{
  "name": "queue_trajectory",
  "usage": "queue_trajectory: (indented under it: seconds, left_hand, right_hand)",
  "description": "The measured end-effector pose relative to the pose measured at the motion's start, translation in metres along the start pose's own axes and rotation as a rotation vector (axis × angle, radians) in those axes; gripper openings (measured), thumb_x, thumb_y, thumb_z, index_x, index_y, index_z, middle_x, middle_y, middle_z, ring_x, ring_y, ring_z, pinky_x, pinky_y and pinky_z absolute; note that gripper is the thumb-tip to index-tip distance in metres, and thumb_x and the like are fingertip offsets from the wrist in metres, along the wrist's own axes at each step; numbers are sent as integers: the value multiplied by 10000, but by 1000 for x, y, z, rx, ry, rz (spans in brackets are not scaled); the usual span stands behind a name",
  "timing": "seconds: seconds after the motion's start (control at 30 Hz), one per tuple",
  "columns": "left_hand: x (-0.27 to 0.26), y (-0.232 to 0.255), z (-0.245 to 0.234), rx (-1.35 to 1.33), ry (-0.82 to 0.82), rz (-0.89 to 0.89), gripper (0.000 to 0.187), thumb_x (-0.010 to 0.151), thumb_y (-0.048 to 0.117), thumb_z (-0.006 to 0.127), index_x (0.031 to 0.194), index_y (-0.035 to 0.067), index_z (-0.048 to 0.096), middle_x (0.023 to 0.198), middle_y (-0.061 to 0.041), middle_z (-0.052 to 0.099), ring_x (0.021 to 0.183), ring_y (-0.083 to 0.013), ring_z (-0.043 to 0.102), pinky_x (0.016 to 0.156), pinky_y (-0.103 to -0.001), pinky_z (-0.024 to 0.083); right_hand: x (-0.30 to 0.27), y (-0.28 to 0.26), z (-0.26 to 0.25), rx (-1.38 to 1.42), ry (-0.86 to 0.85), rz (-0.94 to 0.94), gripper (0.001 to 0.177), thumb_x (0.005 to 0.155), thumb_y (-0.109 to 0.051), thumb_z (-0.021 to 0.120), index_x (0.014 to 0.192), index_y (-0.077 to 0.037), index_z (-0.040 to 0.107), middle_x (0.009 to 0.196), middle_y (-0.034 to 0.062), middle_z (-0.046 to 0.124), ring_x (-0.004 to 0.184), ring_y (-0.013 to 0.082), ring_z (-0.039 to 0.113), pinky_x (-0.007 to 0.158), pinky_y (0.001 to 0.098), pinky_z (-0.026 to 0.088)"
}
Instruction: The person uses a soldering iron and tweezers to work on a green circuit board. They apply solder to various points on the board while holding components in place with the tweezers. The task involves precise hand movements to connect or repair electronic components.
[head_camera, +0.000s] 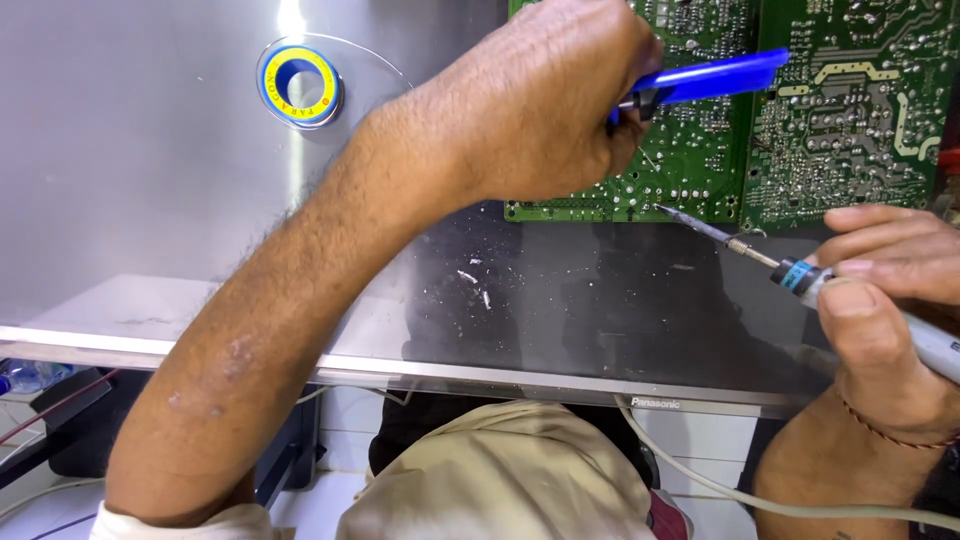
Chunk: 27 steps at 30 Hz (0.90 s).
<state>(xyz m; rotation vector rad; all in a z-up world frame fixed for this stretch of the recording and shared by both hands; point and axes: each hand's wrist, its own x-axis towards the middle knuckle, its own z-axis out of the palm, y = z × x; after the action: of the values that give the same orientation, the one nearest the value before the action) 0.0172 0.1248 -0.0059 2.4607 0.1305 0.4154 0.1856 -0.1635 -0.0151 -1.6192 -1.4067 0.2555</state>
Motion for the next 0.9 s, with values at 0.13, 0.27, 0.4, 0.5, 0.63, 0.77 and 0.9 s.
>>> queue_trajectory:
  seconds: [0.13, 0.27, 0.4, 0.5, 0.63, 0.77, 0.9]
  left_hand:
    - [1, -2, 0, -26, -15, 15, 95, 797, 117, 709, 776, 35, 666, 581, -87, 599, 459, -303, 547, 393, -449, 418]
    - [-1, -4, 1, -40, -25, 12, 139, 827, 124, 704, 734, 51, 630, 553, -78, 565, 465, -301, 531, 428, -444, 412]
    - [-4, 2, 2, -29, -5, 14, 105, 790, 96, 716, 707, 58, 664, 542, -43, 576, 470, -232, 556, 465, -400, 466]
    - [-4, 5, 4, 45, -26, -28, 91, 800, 115, 688, 734, 56, 669, 552, -86, 596, 517, -319, 587, 481, -465, 482]
    - [-7, 17, 2, 50, -49, -81, 104, 827, 76, 663, 725, 65, 648, 586, -79, 598, 595, -308, 628, 452, -469, 509]
    - [-6, 23, 4, 138, -91, -117, 39, 797, 95, 643, 765, 78, 658, 645, -110, 632, 627, -376, 617, 485, -523, 502]
    - [-4, 25, 7, 177, -119, -163, 52, 768, 134, 650, 786, 86, 652, 698, -142, 643, 646, -425, 616, 485, -557, 491]
  right_hand:
    - [-1, 9, -3, 19, -26, -17, 97, 986, -40, 527, 996, -5, 436, 885, 169, 496, 913, 367, 636, 1189, 574, 558]
    - [0, 3, 4, 43, 57, 21, 110, 1003, -46, 551, 1013, -30, 443, 900, 141, 499, 908, 352, 634, 1163, 549, 579]
    - [-1, 6, 5, 46, 75, 1, 133, 1020, -80, 560, 1036, -30, 438, 928, 157, 507, 934, 382, 639, 1172, 567, 576]
    - [0, 4, 6, 47, 79, 10, 126, 1038, -68, 563, 1062, -51, 440, 950, 150, 514, 955, 376, 643, 1176, 554, 582]
    - [4, -2, 13, 66, 122, 25, 141, 1030, -78, 581, 1048, -38, 447, 933, 152, 511, 941, 369, 629, 1157, 548, 587]
    - [7, -5, 17, 100, 137, 24, 159, 1015, -28, 597, 1021, -7, 439, 891, 202, 510, 896, 347, 615, 1128, 549, 597]
    - [11, -3, 23, 121, 183, -19, 172, 996, 34, 581, 996, 29, 409, 867, 247, 511, 848, 357, 600, 1087, 554, 591]
